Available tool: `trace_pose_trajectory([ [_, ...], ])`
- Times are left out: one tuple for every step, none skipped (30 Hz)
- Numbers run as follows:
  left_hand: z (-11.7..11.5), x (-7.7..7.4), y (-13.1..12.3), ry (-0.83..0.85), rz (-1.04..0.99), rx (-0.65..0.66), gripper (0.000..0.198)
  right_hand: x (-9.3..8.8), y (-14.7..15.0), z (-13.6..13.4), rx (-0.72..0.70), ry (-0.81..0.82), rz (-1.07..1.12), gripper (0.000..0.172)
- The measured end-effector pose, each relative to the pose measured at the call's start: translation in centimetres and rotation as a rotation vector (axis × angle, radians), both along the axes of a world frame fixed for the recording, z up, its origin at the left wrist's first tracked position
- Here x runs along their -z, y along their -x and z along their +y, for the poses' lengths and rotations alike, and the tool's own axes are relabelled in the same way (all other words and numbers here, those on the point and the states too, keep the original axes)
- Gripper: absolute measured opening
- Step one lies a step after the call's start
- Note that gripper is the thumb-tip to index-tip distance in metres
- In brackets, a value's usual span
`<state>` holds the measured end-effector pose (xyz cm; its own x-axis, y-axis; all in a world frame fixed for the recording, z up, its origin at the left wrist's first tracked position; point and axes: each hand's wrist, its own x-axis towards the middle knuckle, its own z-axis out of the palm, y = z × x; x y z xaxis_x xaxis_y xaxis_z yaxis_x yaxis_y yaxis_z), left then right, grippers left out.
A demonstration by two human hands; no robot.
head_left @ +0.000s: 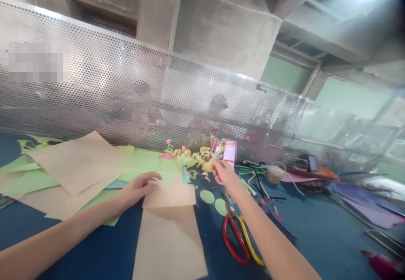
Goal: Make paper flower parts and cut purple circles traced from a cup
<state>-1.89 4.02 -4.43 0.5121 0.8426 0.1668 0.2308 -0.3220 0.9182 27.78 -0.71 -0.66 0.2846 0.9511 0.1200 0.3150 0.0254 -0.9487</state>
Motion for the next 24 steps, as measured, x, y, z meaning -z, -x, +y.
trace_pose_trajectory([
  [-0.1,-0.1,-0.1,0.002,0.020,-0.011,0.040,0.2,-0.2,-0.3,-0.049,0.093,-0.085,0.033],
  [-0.2,-0.1,-0.1,0.003,0.040,-0.021,0.041,0.5,-0.4,-0.5,-0.102,0.189,-0.166,0.028],
  [-0.2,-0.2,-0.2,0.001,0.057,-0.029,0.041,0.8,-0.5,-0.7,-0.153,0.280,-0.240,0.023],
  [-0.3,-0.2,-0.2,0.002,0.064,-0.032,0.041,1.1,-0.6,-0.9,-0.195,0.357,-0.306,0.020],
  [-0.3,-0.2,-0.2,0.008,0.062,-0.030,0.041,1.4,-0.7,-1.1,-0.225,0.416,-0.364,0.020],
  [-0.3,-0.2,-0.2,0.022,0.053,-0.022,0.041,1.6,-0.7,-1.1,-0.242,0.453,-0.414,0.022],
  [-0.3,-0.2,-0.2,0.037,0.044,-0.016,0.041,1.8,-0.8,-1.2,-0.244,0.470,-0.457,0.024],
  [-0.3,-0.2,-0.2,0.050,0.037,-0.014,0.041,1.9,-0.8,-1.1,-0.233,0.470,-0.491,0.026],
  [-0.4,-0.2,-0.2,0.058,0.034,-0.017,0.041,2.0,-0.9,-1.0,-0.214,0.457,-0.516,0.027],
  [-0.4,-0.2,-0.2,0.059,0.036,-0.022,0.041,2.0,-1.0,-0.9,-0.189,0.436,-0.532,0.028],
  [-0.4,-0.2,-0.2,0.058,0.042,-0.028,0.041,2.0,-1.0,-0.7,-0.163,0.409,-0.537,0.028],
  [-0.4,-0.2,-0.2,0.054,0.045,-0.034,0.041,2.0,-1.0,-0.6,-0.139,0.379,-0.532,0.028],
  [-0.4,-0.2,-0.2,0.053,0.045,-0.039,0.041,2.0,-1.0,-0.4,-0.122,0.346,-0.515,0.028],
  [-0.4,-0.2,-0.1,0.055,0.039,-0.042,0.040,1.9,-0.8,-0.2,-0.109,0.310,-0.489,0.027],
  [-0.3,-0.1,-0.1,0.061,0.028,-0.042,0.039,1.8,-0.5,0.0,-0.102,0.276,-0.452,0.026],
  [-0.3,0.0,-0.1,0.064,0.011,-0.040,0.038,1.7,0.0,0.1,-0.104,0.245,-0.406,0.027],
  [-0.3,0.0,0.0,0.065,-0.005,-0.036,0.037,1.5,0.5,0.1,-0.115,0.218,-0.352,0.030],
  [-0.3,0.1,0.0,0.062,-0.016,-0.029,0.036,1.3,1.2,0.1,-0.136,0.197,-0.294,0.037],
  [-0.3,0.1,0.1,0.057,-0.022,-0.024,0.036,1.1,1.9,0.0,-0.167,0.183,-0.237,0.043],
  [-0.3,0.1,0.1,0.049,-0.022,-0.019,0.035,0.9,2.6,-0.3,-0.209,0.174,-0.184,0.048],
  [-0.4,0.0,0.2,0.041,-0.017,-0.015,0.035,0.7,3.2,-0.5,-0.256,0.169,-0.139,0.049],
  [-0.5,0.0,0.2,0.033,-0.011,-0.011,0.035,0.6,3.7,-0.8,-0.305,0.167,-0.103,0.048],
  [-0.5,-0.1,0.2,0.027,-0.008,-0.005,0.034,0.5,4.1,-1.1,-0.353,0.168,-0.077,0.044],
  [-0.6,-0.1,0.3,0.027,-0.009,0.000,0.034,0.4,4.4,-1.3,-0.395,0.172,-0.060,0.041],
])
